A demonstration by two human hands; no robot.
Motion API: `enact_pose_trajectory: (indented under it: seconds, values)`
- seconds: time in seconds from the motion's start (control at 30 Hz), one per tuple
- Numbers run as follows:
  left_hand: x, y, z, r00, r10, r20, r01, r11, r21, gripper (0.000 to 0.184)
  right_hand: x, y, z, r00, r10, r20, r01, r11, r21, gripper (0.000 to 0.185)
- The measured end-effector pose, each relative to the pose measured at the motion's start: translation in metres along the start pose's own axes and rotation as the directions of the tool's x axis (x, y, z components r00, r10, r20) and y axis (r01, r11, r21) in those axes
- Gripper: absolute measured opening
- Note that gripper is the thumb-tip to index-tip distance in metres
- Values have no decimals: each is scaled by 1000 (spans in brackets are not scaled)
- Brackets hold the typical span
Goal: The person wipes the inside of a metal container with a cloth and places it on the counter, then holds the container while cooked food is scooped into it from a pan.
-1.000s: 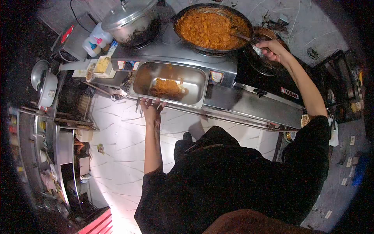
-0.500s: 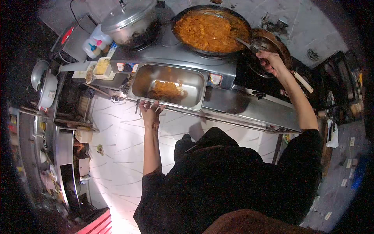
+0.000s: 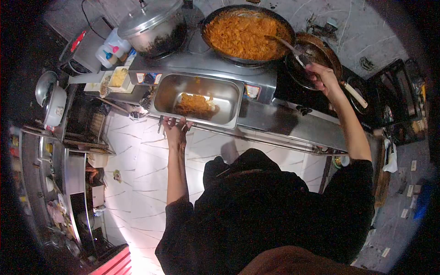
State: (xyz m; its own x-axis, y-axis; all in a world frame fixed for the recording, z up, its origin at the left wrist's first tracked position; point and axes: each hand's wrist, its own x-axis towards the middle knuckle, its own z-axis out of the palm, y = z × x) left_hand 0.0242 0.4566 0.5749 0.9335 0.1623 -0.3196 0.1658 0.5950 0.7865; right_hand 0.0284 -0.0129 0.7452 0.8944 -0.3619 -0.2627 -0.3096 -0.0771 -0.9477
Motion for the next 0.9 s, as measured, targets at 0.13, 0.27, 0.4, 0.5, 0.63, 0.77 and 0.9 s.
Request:
enact_pose_trajectory:
  seconds: [0.13,0.27,0.4,0.5,0.63,0.77,0.9]
  values:
    - [-1,1,4,1000,-4,-26,5,999,35,55,-13,-35,-6,998,-61,-8,61,998,-36,33]
    - [-6,4,10,999,30,-42,-27,997,71,51,-38,-86,-9,991,-129,26,131,983,-133,44]
    - [-3,-1,8,998,48,-45,-44,996,74,47,-48,-94,-6,990,-138,-18,131,970,-206,58]
    - [-6,1,8,998,42,-39,-41,999,22,48,-45,-74,-7,998,-59,36,65,972,-226,61]
    - [-2,-2,3,998,57,-10,-57,998,7,47,-47,-50,3,999,19,51,-8,977,-214,62]
    - [0,-4,1,998,68,-2,-68,998,3,47,-63,-50,5,998,-10,66,23,981,-193,63]
    - [0,-3,4,998,47,-35,-47,999,13,50,-88,-63,13,997,-24,69,40,972,-230,57]
